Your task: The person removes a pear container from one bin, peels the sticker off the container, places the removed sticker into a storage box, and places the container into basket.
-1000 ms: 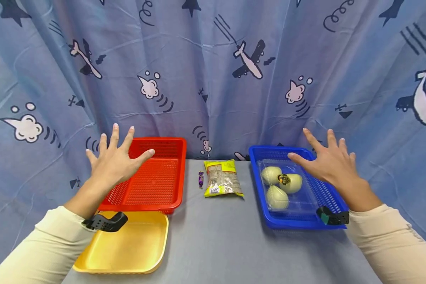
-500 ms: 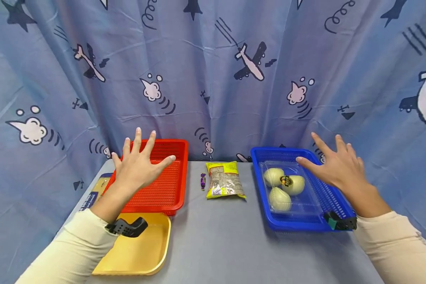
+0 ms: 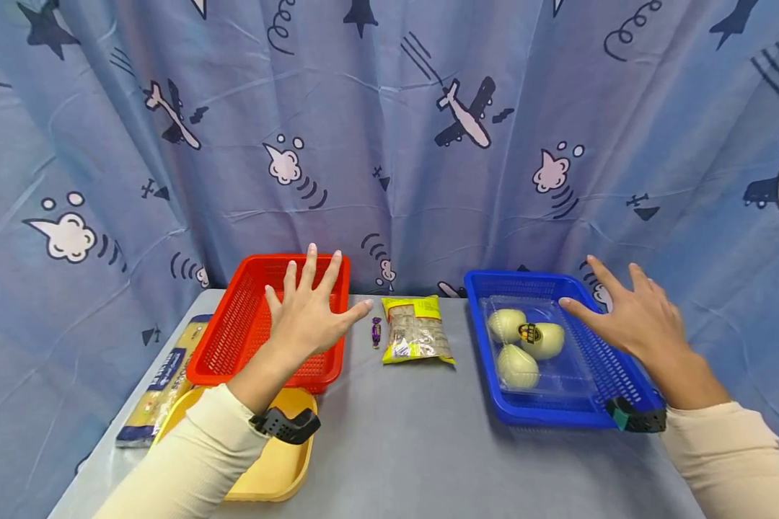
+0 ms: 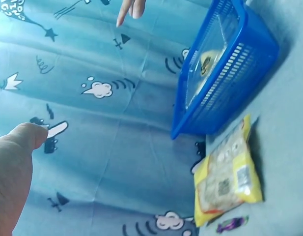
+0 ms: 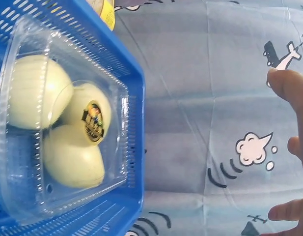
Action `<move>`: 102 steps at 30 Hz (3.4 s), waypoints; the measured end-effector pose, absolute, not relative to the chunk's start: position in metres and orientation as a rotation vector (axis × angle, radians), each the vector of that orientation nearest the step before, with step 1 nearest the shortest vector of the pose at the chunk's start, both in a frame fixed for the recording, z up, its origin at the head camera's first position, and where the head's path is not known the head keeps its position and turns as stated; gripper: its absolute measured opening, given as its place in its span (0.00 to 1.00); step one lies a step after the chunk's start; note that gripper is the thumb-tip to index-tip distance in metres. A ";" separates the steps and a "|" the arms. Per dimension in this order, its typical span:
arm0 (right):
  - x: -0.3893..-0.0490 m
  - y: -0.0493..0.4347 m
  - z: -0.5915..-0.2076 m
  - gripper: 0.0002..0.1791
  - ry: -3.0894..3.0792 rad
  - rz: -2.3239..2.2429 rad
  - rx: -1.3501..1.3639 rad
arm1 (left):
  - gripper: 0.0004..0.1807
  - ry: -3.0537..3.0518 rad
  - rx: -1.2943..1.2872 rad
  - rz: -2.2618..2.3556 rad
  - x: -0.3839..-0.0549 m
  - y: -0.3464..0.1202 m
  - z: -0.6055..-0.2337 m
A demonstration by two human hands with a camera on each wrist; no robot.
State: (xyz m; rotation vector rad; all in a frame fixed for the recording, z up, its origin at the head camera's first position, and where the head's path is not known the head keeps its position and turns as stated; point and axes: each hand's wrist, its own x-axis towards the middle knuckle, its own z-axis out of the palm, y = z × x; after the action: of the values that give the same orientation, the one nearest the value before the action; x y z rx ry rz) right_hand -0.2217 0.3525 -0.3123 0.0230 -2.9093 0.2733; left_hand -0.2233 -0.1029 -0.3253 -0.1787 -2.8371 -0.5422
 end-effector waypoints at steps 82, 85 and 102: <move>-0.234 0.388 -0.407 0.52 -3.034 0.545 -0.043 | 0.46 -2.956 -0.584 -0.827 -0.213 0.112 -0.469; -0.237 0.388 -0.409 0.52 -3.061 0.583 -0.033 | 0.46 -2.972 -0.589 -0.833 -0.212 0.114 -0.470; -0.248 0.389 -0.424 0.52 -3.149 0.745 0.012 | 0.47 -3.012 -0.670 -0.888 -0.213 0.113 -0.475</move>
State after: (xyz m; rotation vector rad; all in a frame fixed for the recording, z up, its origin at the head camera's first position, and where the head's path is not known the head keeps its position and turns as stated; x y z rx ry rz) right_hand -0.2481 0.3894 -0.4240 0.0119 -3.1495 0.7445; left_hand -0.2133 0.1131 -0.4749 -0.6704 -3.0116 -0.8881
